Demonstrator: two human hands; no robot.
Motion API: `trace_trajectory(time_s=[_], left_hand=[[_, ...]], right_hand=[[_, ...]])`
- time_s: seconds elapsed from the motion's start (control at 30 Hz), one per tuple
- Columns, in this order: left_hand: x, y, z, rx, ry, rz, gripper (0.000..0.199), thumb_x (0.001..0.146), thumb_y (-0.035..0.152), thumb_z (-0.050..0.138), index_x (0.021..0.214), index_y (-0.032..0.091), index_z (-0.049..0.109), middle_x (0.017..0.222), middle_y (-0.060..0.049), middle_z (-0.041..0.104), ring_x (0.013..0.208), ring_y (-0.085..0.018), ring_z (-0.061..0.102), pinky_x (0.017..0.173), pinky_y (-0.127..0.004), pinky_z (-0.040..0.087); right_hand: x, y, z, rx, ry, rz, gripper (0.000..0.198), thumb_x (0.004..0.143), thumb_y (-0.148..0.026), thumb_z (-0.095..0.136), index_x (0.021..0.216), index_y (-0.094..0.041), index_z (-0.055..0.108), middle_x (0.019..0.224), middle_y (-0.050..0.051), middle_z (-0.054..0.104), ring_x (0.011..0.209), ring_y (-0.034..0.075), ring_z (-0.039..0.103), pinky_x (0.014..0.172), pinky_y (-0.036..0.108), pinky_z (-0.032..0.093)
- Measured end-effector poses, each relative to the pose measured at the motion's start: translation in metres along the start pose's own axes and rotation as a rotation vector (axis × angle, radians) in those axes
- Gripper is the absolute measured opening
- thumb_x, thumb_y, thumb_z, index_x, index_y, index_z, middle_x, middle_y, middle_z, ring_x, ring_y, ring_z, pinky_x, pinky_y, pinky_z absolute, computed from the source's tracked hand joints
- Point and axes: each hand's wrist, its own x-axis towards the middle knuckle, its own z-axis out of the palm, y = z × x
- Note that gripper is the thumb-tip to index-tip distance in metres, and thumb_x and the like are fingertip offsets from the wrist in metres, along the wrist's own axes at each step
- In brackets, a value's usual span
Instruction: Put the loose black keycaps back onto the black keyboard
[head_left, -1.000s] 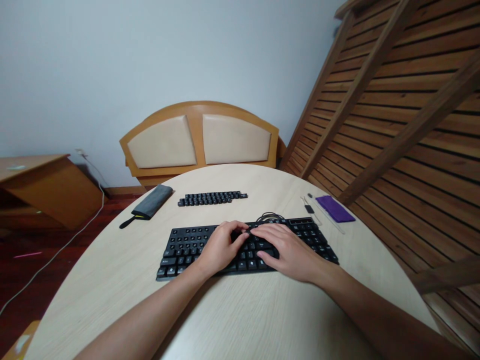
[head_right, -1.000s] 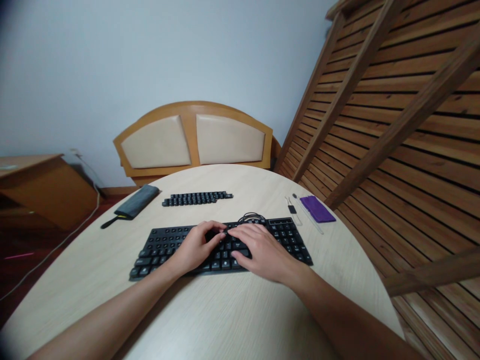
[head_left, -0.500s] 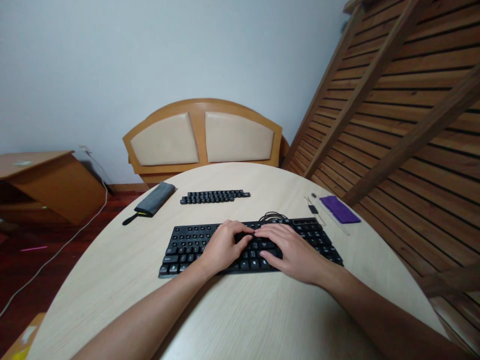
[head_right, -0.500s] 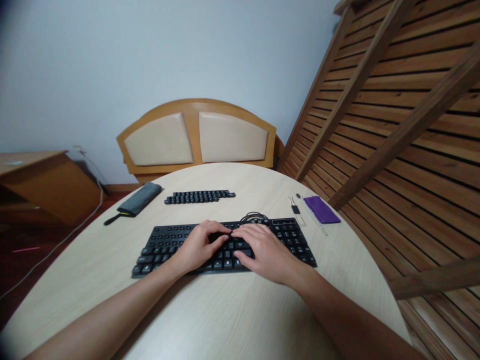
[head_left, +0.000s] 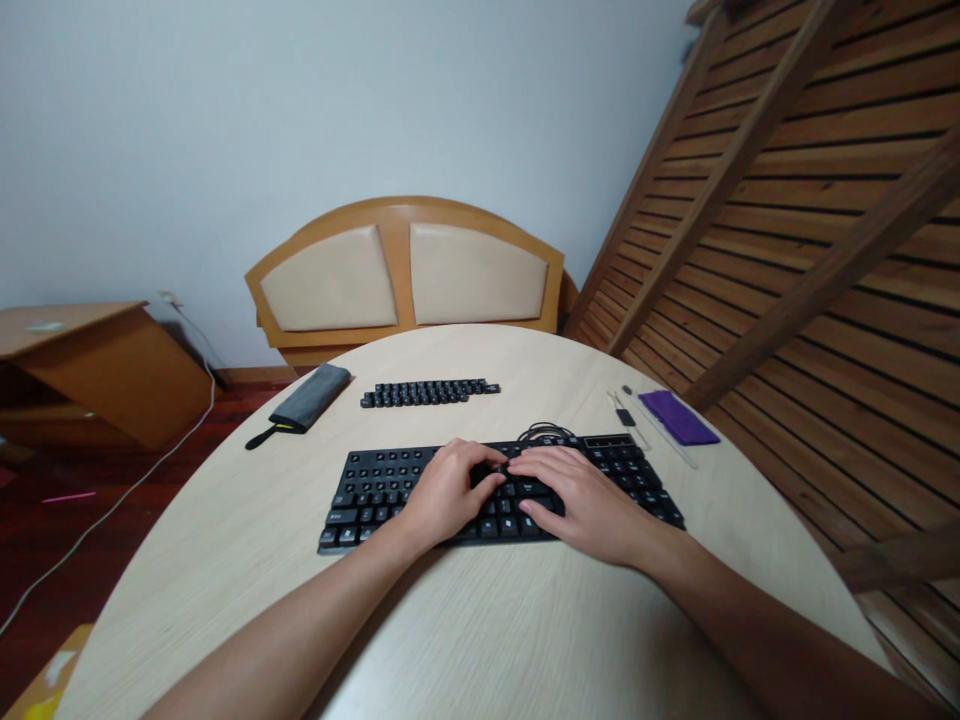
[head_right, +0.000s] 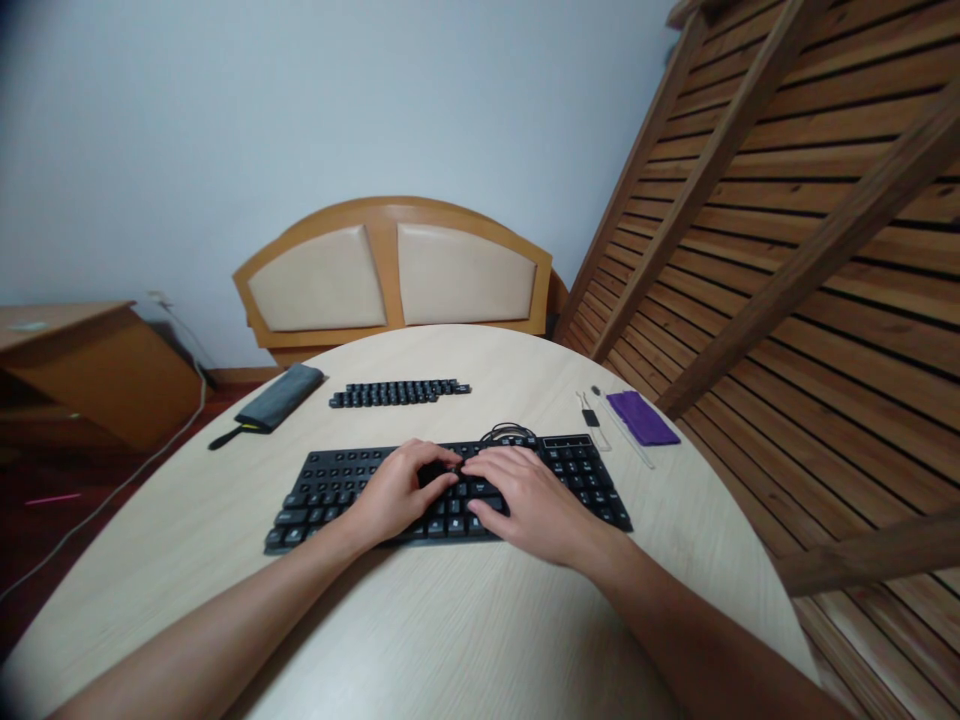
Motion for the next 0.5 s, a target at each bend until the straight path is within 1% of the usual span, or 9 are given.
trace_trajectory(time_s=[0.07,0.13,0.3,0.5], left_hand=[[0.0002,-0.0002,0.0001,-0.007,0.009,-0.009,0.012,0.087,0.019,0.069,0.097,0.023,0.073,0.097,-0.003,0.075,0.096,-0.023,0.064,0.090,-0.038,0.049],[0.0003,-0.0004,0.0000,-0.002,-0.007,0.010,0.009,0.088,0.020,0.068,0.094,0.023,0.074,0.096,-0.003,0.075,0.095,-0.023,0.065,0.091,-0.039,0.048],[-0.0001,-0.0007,0.0000,0.022,-0.023,0.060,0.013,0.090,0.019,0.064,0.096,0.023,0.075,0.098,-0.004,0.075,0.095,-0.022,0.065,0.092,-0.040,0.047],[0.0005,-0.0004,0.0009,0.043,-0.009,0.059,0.012,0.091,0.019,0.062,0.093,0.022,0.074,0.095,-0.003,0.075,0.093,-0.022,0.064,0.091,-0.038,0.047]], right_hand=[[-0.0001,0.0000,0.0004,0.002,0.005,-0.002,0.038,0.090,-0.029,0.063,0.128,-0.025,0.060,0.126,0.008,0.067,0.123,0.026,0.055,0.106,0.047,0.043],[-0.0003,0.0002,0.0006,0.003,0.017,-0.007,0.038,0.090,-0.029,0.063,0.128,-0.025,0.060,0.124,0.008,0.068,0.122,0.026,0.056,0.105,0.047,0.043],[-0.0006,0.0005,0.0005,0.008,0.016,-0.006,0.037,0.091,-0.030,0.063,0.128,-0.024,0.060,0.124,0.008,0.068,0.122,0.026,0.056,0.105,0.048,0.044],[0.0004,-0.0014,-0.0012,0.016,0.004,-0.004,0.036,0.091,-0.028,0.062,0.127,-0.024,0.060,0.125,0.008,0.067,0.123,0.026,0.055,0.106,0.046,0.042]])
